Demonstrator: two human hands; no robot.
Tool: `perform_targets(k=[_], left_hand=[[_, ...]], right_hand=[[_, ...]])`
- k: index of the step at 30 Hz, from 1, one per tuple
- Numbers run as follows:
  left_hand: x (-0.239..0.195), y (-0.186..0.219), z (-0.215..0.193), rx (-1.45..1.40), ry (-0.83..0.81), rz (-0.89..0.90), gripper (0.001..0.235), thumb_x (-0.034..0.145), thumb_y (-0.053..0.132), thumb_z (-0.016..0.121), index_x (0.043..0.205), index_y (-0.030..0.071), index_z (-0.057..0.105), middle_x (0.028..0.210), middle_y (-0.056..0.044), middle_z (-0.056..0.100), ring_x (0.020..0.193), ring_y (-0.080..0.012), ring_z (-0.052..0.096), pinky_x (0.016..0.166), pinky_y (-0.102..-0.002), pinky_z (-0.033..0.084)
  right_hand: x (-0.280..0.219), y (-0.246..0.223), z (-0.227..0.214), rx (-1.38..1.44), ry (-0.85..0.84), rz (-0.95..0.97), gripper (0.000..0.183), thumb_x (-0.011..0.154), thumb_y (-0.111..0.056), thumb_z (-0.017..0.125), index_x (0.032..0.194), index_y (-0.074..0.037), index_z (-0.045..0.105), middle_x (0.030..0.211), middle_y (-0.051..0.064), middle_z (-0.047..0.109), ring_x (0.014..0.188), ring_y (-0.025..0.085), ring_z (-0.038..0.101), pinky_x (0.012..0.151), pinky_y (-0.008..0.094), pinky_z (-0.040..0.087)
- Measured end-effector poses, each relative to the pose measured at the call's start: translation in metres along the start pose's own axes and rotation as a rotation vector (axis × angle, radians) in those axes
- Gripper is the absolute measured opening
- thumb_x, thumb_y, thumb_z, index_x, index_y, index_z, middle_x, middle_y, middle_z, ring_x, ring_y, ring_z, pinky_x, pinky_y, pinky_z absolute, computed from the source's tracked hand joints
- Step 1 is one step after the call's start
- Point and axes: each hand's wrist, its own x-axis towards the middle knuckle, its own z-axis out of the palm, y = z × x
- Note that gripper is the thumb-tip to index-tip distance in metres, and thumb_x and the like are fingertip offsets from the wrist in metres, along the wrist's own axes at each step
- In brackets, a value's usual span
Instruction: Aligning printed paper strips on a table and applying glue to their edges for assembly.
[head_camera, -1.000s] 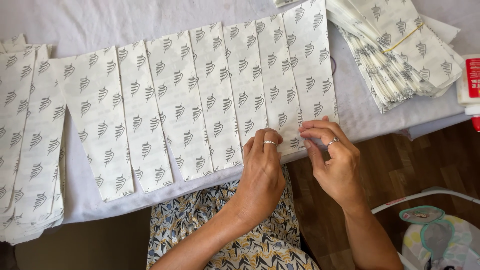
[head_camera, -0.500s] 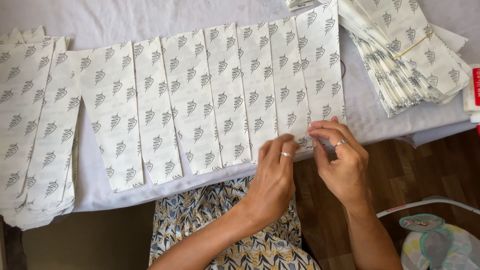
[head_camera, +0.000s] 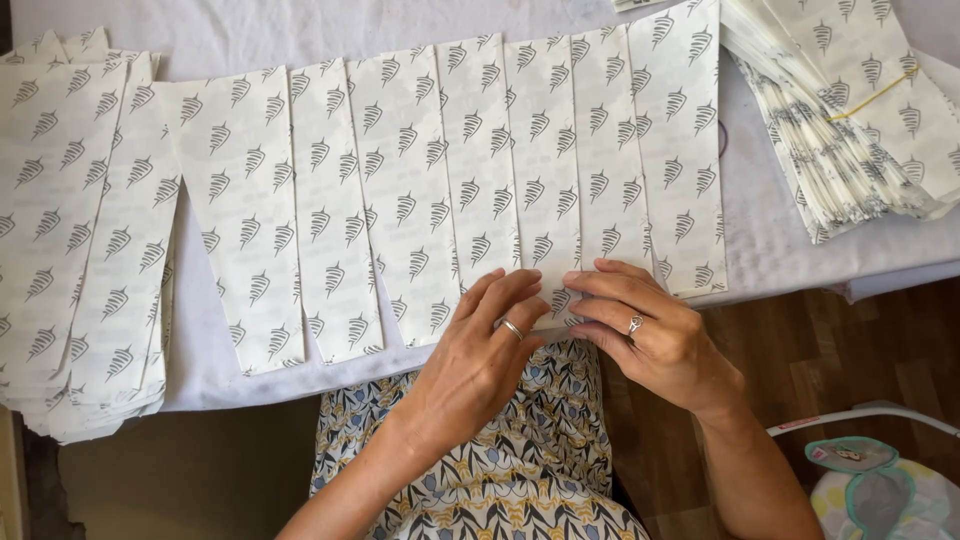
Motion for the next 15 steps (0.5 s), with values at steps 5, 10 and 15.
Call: perform_targets(k=[5,10,15], left_hand=[[-0.001,-0.002,0.001,0.110,0.045,-0.086,0.019,0.090,0.003,0.073,0.107,0.001,0.065,0.113,-0.018,0.066,0.111,-0.0340,0.072,0.115,-0.060,0.040],[-0.002,-0.005,0.002,0.127,0.065,-0.074,0.014,0.090,0.004,0.073,0.103,0.003,0.067,0.112,-0.016,0.067,0.111,-0.0324,0.073,0.116,-0.060,0.039],[-0.007,-0.009,0.010,0.136,0.102,-0.087,0.003,0.092,0.004,0.071,0.092,0.004,0.069,0.113,-0.016,0.067,0.112,-0.0303,0.072,0.117,-0.061,0.038]], right_hand=[[0.011,-0.006,0.000,0.030,0.114,0.023,0.008,0.087,-0.001,0.077,0.094,0.000,0.074,0.110,0.016,0.075,0.102,0.032,0.075,0.101,0.048,0.056],[0.010,-0.005,-0.001,0.016,0.104,-0.001,0.006,0.086,-0.001,0.078,0.091,0.000,0.074,0.107,0.017,0.075,0.098,0.033,0.076,0.098,0.050,0.058],[0.006,-0.005,0.003,0.030,0.128,-0.005,0.004,0.086,0.003,0.076,0.088,0.000,0.074,0.109,0.017,0.076,0.099,0.034,0.077,0.097,0.052,0.058]])
